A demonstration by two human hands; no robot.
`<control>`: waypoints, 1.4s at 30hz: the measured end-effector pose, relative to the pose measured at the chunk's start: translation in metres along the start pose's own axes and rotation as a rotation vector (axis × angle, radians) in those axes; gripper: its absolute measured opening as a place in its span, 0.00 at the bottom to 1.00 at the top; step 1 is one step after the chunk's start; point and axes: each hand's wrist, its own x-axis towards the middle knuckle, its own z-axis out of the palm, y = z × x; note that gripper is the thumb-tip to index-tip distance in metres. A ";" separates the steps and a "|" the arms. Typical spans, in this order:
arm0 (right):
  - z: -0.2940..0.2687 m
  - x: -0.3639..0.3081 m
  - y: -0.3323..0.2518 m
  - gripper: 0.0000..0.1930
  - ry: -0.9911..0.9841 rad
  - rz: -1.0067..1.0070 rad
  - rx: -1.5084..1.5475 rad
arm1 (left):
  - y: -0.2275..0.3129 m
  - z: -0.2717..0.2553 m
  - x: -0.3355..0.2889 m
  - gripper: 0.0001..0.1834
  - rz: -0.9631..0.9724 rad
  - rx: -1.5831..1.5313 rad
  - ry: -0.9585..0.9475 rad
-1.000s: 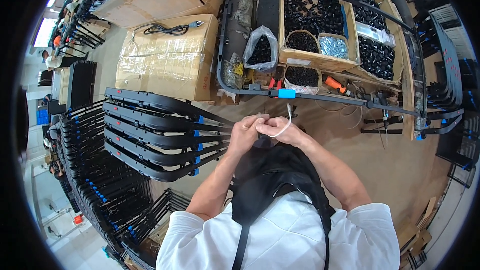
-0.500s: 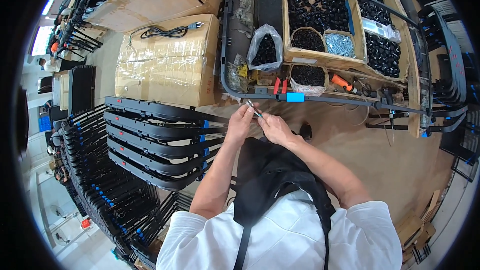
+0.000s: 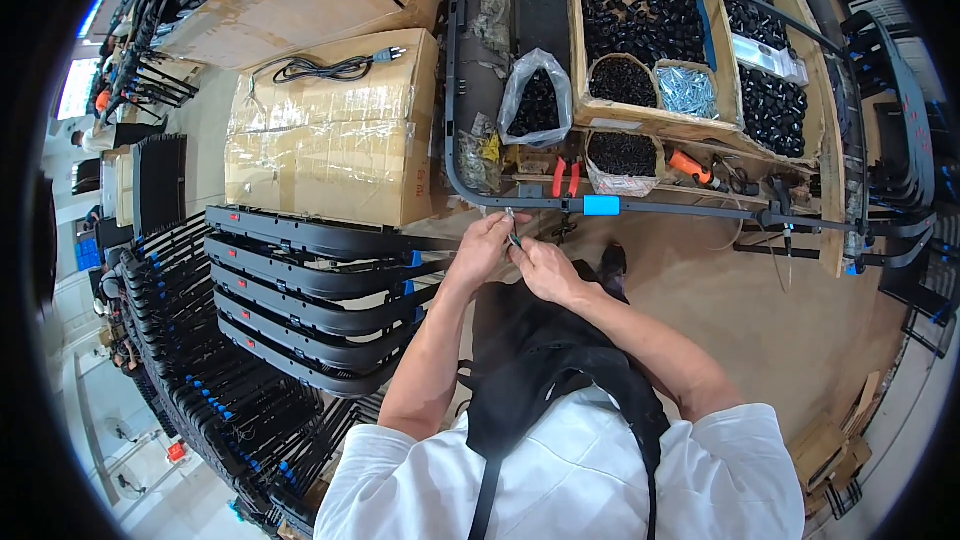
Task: Assembling plastic components onto frames using screws and a power screwdriver in a manufacturing setting.
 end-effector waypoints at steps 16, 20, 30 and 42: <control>0.002 0.014 -0.007 0.15 0.013 0.016 0.084 | -0.027 0.026 0.004 0.14 0.063 -0.305 0.320; 0.001 0.016 -0.012 0.16 -0.019 0.000 0.100 | -0.020 0.027 0.006 0.13 0.063 -0.264 0.367; -0.023 0.029 -0.028 0.19 -0.034 0.070 0.307 | -0.023 0.030 -0.022 0.28 0.207 -0.456 0.509; -0.038 0.041 -0.044 0.22 -0.154 0.160 -0.050 | -0.089 0.029 -0.055 0.17 0.090 -0.006 0.040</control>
